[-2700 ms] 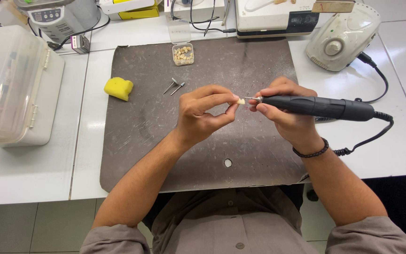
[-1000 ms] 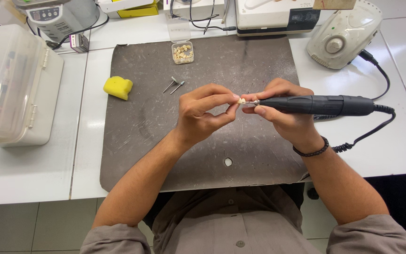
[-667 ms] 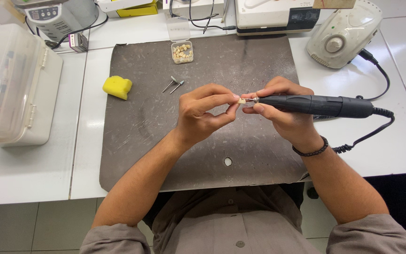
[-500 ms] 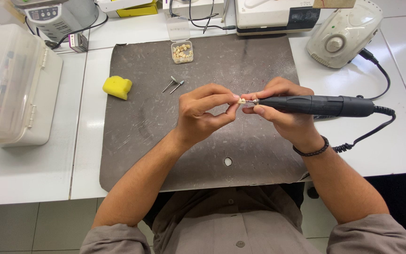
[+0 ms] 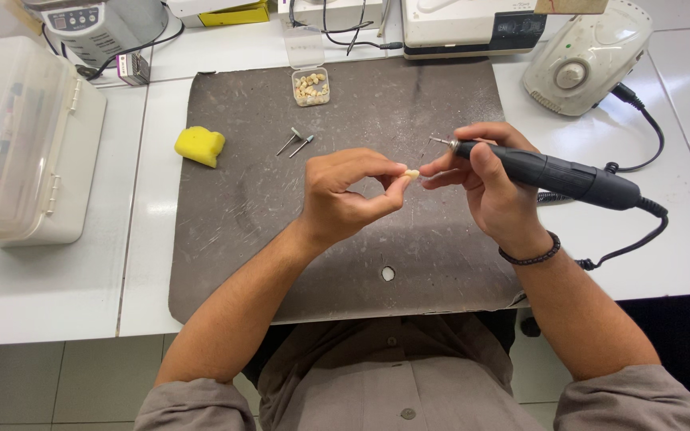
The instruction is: The person holds a small dental prosthesis in one hand and uses a rotary grinding tool to grind and shape its surface, periodically repositioning and turning the prosthesis to work different areas. A small container of artificial teeth sits on the work mat nearby.
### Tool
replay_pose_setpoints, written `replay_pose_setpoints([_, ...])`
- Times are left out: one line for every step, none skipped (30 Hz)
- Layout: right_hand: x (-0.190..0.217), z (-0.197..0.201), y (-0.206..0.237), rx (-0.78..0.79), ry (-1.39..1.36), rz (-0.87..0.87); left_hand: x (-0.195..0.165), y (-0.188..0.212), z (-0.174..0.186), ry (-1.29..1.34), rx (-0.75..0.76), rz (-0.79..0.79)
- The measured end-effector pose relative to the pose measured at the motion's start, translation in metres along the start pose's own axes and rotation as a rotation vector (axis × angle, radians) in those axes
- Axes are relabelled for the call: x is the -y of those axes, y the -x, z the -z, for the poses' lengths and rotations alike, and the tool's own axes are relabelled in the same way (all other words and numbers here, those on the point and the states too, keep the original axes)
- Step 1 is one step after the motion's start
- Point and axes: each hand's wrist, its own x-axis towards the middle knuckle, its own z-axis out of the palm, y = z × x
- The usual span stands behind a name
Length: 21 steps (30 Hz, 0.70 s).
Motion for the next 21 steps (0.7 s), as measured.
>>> replay_pose_setpoints([-0.0001, 0.0001, 0.0008, -0.010, 0.011, -0.011, -0.0003, 0.0000, -0.0001, -0.007, -0.001, -0.007])
replay_pose_setpoints([-0.0002, -0.0002, 0.0013, -0.018, 0.023, -0.023, -0.0005, 0.0000, 0.0001, -0.014, -0.004, -0.015])
replay_pose_setpoints([-0.0004, -0.0006, 0.0016, -0.026, 0.034, -0.034, -0.0005, 0.0001, 0.0001, -0.022, -0.006, -0.022])
replay_pose_setpoints([-0.0009, -0.0013, 0.0013, -0.022, 0.083, -0.035, -0.0002, 0.0000, 0.0002, -0.024, -0.006, -0.024])
replay_pose_setpoints([-0.0013, -0.0021, 0.0009, -0.018, 0.131, -0.037, 0.0001, 0.0000, 0.0002, -0.026, -0.006, -0.026])
replay_pose_setpoints([-0.0015, -0.0030, 0.0003, -0.013, 0.180, -0.038, 0.0005, -0.0001, 0.0002, -0.028, -0.005, -0.028])
replay_pose_setpoints([-0.0013, -0.0039, 0.0003, 0.008, 0.213, -0.024, 0.0007, 0.0003, -0.0004, -0.026, -0.005, -0.029])
replay_pose_setpoints([-0.0011, -0.0048, -0.0001, 0.029, 0.245, -0.008, 0.0011, 0.0003, -0.0005, -0.026, -0.005, -0.031])
replay_pose_setpoints([-0.0006, -0.0057, -0.0004, 0.051, 0.278, 0.007, 0.0014, 0.0004, -0.0006, -0.025, -0.005, -0.033])
replay_pose_setpoints([-0.0001, -0.0061, -0.0006, 0.069, 0.313, 0.022, 0.0018, 0.0006, -0.0008, -0.024, 0.004, -0.031])
replay_pose_setpoints([0.0004, -0.0064, -0.0015, 0.089, 0.348, 0.039, 0.0026, 0.0002, -0.0006, -0.024, 0.012, -0.031])
replay_pose_setpoints([0.0006, -0.0066, -0.0017, 0.108, 0.383, 0.055, 0.0030, 0.0001, -0.0005, -0.023, 0.021, -0.031])
replay_pose_setpoints([0.0009, -0.0071, -0.0012, 0.091, 0.371, 0.043, 0.0027, 0.0004, -0.0009, -0.060, 0.004, -0.051])
replay_pose_setpoints([0.0010, -0.0077, 0.0007, 0.073, 0.359, 0.029, 0.0017, 0.0018, -0.0020, -0.096, -0.013, -0.069])
replay_pose_setpoints([0.0009, -0.0080, 0.0018, 0.056, 0.346, 0.016, 0.0009, 0.0025, -0.0029, -0.132, -0.029, -0.087])
replay_pose_setpoints([0.0004, -0.0078, 0.0019, 0.059, 0.342, 0.043, 0.0003, 0.0027, -0.0034, -0.116, -0.026, -0.102])
replay_pose_setpoints([-0.0002, -0.0076, 0.0020, 0.063, 0.338, 0.070, -0.0004, 0.0031, -0.0040, -0.099, -0.022, -0.117])
replay_pose_setpoints([-0.0005, -0.0067, 0.0020, 0.067, 0.335, 0.097, -0.0009, 0.0033, -0.0048, -0.081, -0.019, -0.132])
replay_pose_setpoints([0.0000, -0.0055, 0.0021, 0.070, 0.316, 0.091, -0.0014, 0.0033, -0.0053, -0.076, -0.017, -0.136])
replay_pose_setpoints([0.0006, -0.0041, 0.0021, 0.072, 0.295, 0.085, -0.0021, 0.0033, -0.0056, -0.071, -0.015, -0.140])
replay_pose_setpoints([0.0009, -0.0031, 0.0022, 0.073, 0.274, 0.077, -0.0028, 0.0034, -0.0057, -0.066, -0.012, -0.142])
